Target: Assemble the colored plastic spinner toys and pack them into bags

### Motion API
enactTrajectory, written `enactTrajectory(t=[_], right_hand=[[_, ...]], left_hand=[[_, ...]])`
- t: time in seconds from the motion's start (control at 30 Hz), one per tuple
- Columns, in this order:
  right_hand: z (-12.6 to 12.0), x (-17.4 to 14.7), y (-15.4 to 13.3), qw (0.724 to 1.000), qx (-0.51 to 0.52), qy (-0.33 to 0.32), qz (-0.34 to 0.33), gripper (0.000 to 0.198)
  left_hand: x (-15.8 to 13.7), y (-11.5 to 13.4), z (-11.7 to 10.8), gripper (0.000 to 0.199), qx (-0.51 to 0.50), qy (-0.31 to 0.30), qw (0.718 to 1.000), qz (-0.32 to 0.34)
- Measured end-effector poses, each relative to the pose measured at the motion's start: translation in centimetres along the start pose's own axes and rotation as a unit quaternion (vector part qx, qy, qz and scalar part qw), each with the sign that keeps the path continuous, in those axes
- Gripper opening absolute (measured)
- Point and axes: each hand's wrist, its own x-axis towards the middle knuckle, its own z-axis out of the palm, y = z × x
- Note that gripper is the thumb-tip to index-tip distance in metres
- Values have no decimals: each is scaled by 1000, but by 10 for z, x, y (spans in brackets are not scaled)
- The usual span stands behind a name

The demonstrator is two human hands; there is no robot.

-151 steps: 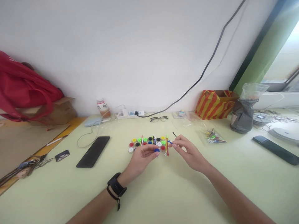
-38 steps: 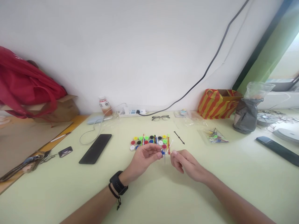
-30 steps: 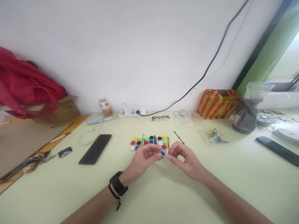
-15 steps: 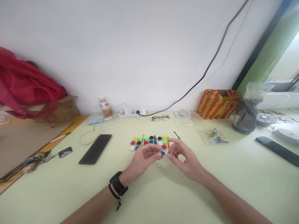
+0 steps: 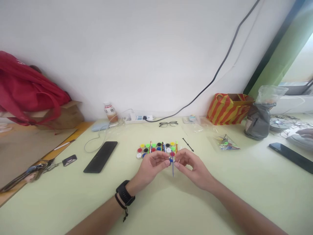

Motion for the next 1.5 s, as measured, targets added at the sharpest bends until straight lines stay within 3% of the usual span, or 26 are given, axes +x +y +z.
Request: enactTrajectory(t=[0.17, 0.37, 0.5, 0.57, 0.63, 0.7, 0.77, 0.83, 0.9, 1.07, 1.37, 1.43, 1.5], right_hand=[[2, 0, 3, 997, -68, -36, -14, 12], [0, -3, 7, 982, -165, -74, -50, 21], [-17, 0, 7, 970, -236, -5, -59, 24], [-37, 5, 8, 947, -305, 77, -61, 24], [-61, 9, 10, 906, -386, 168, -52, 24], [-84, 13, 15, 860, -462, 215, -12, 24], [-101, 14, 23, 822, -536, 177, 77, 23], [-111, 14, 32, 794, -580, 70, 168, 26], [-115, 13, 41, 780, -591, 7, 205, 30], [-115, 13, 53, 768, -599, -6, 224, 28], [-117, 21, 57, 730, -625, 77, 266, 21], [-113, 20, 53, 748, -614, 108, 226, 18], [-102, 20, 48, 798, -577, 116, 132, 17]], left_hand=[[-2, 0, 2, 26, -2, -23, 1000, 0], [-2, -5, 2, 28, 0, -39, 999, -11], [-3, -7, 4, 26, 64, -28, 998, -9], [-4, -7, 5, 25, 110, -16, 994, 0], [-4, -7, 5, 24, 150, -7, 989, 11], [-4, -7, 4, 24, 180, 2, 984, 18], [-4, -8, 4, 24, 218, 12, 976, 26], [-5, -8, 4, 21, 270, 20, 962, 43], [-6, -8, 4, 18, 317, 21, 946, 64], [-8, -7, 3, 13, 388, -5, 914, 117], [-9, -5, 0, 53, 508, -89, 845, 141], [-8, -7, 0, 56, 516, -103, 839, 141], [-8, -7, 0, 56, 515, -110, 837, 146]])
